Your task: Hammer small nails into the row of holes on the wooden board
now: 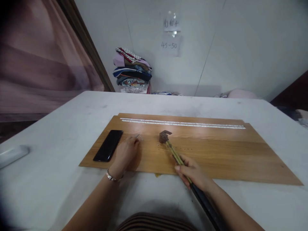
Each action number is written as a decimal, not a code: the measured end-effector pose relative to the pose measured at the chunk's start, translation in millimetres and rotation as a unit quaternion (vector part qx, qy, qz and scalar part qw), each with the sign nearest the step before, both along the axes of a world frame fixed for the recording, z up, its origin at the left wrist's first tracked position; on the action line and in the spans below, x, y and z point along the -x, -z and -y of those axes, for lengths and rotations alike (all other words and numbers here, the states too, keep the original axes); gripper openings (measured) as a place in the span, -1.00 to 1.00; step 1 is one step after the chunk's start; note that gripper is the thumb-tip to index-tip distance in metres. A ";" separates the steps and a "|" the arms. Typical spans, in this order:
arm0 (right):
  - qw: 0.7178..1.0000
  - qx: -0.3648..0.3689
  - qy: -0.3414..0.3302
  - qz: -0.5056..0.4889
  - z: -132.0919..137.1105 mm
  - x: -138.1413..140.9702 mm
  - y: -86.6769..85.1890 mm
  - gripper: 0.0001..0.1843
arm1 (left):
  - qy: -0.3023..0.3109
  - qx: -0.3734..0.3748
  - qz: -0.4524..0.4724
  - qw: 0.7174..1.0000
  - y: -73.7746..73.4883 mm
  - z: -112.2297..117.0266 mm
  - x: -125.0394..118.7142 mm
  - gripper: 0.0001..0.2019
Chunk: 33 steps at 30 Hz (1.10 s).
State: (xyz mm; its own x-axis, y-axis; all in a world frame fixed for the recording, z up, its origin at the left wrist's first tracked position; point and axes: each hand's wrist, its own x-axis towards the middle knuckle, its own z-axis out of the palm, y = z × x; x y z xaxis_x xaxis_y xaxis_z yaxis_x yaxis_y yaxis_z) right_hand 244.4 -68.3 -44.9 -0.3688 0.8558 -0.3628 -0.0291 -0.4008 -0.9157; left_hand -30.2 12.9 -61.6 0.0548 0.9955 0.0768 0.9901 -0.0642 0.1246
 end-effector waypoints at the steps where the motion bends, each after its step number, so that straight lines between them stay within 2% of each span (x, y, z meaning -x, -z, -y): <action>1: 1.000 0.002 -0.005 0.003 -0.4 -0.5 -1.0 -0.43 | 0.002 -0.003 0.003 1.000 -0.2 0.2 -0.1 -0.72; 6: 1.000 0.014 -0.020 0.008 -2.4 0.4 -4.0 -0.42 | -0.003 0.010 -0.004 1.000 1.0 -0.1 -0.4 -0.73; 14: 0.999 0.018 -0.031 0.019 -4.1 -1.6 2.4 -0.41 | -0.004 0.007 0.015 1.000 -0.6 -0.1 -1.0 -0.73; 19: 0.999 0.008 -0.036 0.036 -6.2 -8.1 -3.8 -0.42 | -0.008 0.016 0.054 0.998 -0.2 -0.1 7.0 -0.74; 23: 0.999 0.008 -0.044 0.027 -6.2 -8.6 0.4 -0.42 | -0.014 0.013 0.061 0.998 -0.6 0.8 12.8 -0.77; 27: 0.999 0.011 -0.043 0.025 -5.3 -6.8 7.0 -0.38 | -0.009 0.020 0.034 0.999 -2.6 2.3 9.7 -0.76; 33: 0.998 0.012 -0.057 0.033 -7.7 -8.5 5.2 -0.36 | 0.002 0.020 -0.031 0.999 -1.2 0.3 -0.5 -0.71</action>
State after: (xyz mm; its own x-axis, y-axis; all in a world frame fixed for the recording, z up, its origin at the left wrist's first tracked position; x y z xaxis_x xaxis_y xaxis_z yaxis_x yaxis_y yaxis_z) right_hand 252.9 -60.5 -50.1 -0.4372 0.8005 -0.4099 0.0783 -0.4201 -0.9041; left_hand -29.7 12.6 -60.4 0.0628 0.9975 0.0333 0.9958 -0.0649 0.0651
